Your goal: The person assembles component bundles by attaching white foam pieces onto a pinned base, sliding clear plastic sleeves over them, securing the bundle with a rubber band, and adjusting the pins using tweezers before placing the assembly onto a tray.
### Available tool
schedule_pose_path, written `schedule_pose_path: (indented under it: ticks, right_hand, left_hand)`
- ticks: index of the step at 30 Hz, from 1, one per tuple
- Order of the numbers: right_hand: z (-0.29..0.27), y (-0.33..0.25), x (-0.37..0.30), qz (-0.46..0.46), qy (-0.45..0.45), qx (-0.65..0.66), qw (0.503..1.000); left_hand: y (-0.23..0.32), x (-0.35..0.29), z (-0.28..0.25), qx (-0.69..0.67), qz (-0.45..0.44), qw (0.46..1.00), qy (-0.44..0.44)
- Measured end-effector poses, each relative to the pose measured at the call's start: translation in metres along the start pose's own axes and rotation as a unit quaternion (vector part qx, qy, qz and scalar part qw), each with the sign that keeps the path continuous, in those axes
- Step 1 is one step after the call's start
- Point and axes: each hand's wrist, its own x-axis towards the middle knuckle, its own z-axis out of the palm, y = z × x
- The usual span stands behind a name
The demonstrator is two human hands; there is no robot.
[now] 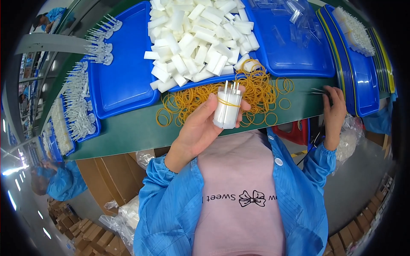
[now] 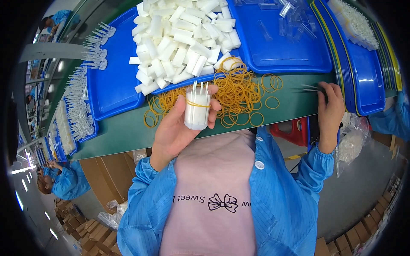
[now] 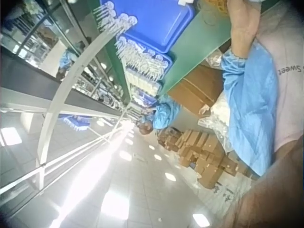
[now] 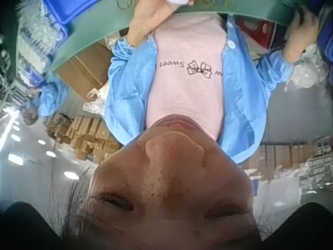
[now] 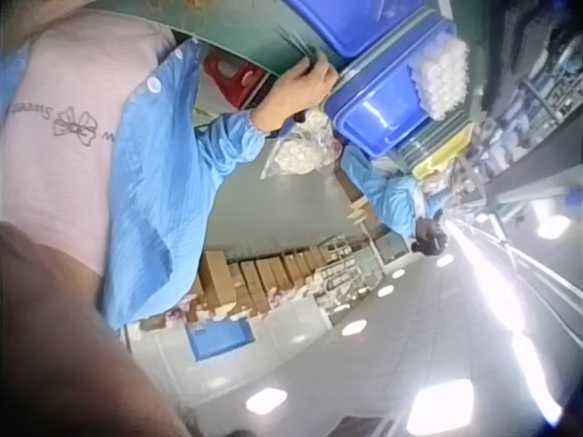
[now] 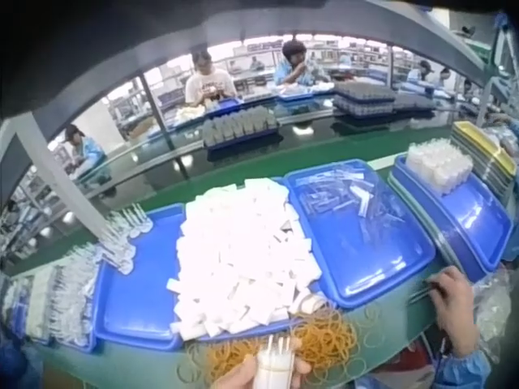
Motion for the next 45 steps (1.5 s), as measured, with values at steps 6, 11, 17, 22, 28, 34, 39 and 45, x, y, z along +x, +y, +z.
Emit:
schedule_pose_path:
  ticks: [6,11,17,22,28,34,39,45]
  right_hand:
    - [-0.01,-0.049,0.002,0.037,0.05,0.152,0.986]
    - [-0.011,-0.142,-0.004,-0.158,-0.117,0.393,0.898]
    - [-0.001,-0.187,-0.004,-0.266,-0.121,0.281,0.914]
    - [-0.003,-0.192,-0.001,-0.301,-0.137,0.166,0.929]
    - [0.017,-0.18,-0.008,-0.256,-0.098,0.316,0.908]
    - [0.017,-0.177,0.0,-0.206,-0.169,0.363,0.893]
    - [0.009,-0.182,-0.002,-0.277,-0.141,0.205,0.928]
    - [0.016,-0.18,-0.006,-0.23,-0.137,0.315,0.91]
  left_hand:
    - [-0.003,0.001,-0.007,-0.033,0.003,0.999,0.005]
    - [-0.003,-0.001,0.0,-0.025,0.005,0.999,0.037]
    - [-0.005,-0.002,0.007,0.007,0.013,0.998,0.058]
    - [-0.006,-0.004,0.006,0.121,0.073,0.987,0.078]
    - [0.002,-0.006,0.0,-0.022,0.007,0.999,-0.03]
    - [-0.005,0.0,-0.011,0.053,0.011,0.998,0.008]
    - [-0.009,0.0,-0.005,0.109,0.08,0.99,0.039]
    - [-0.006,-0.003,-0.012,-0.033,-0.004,0.999,0.011]
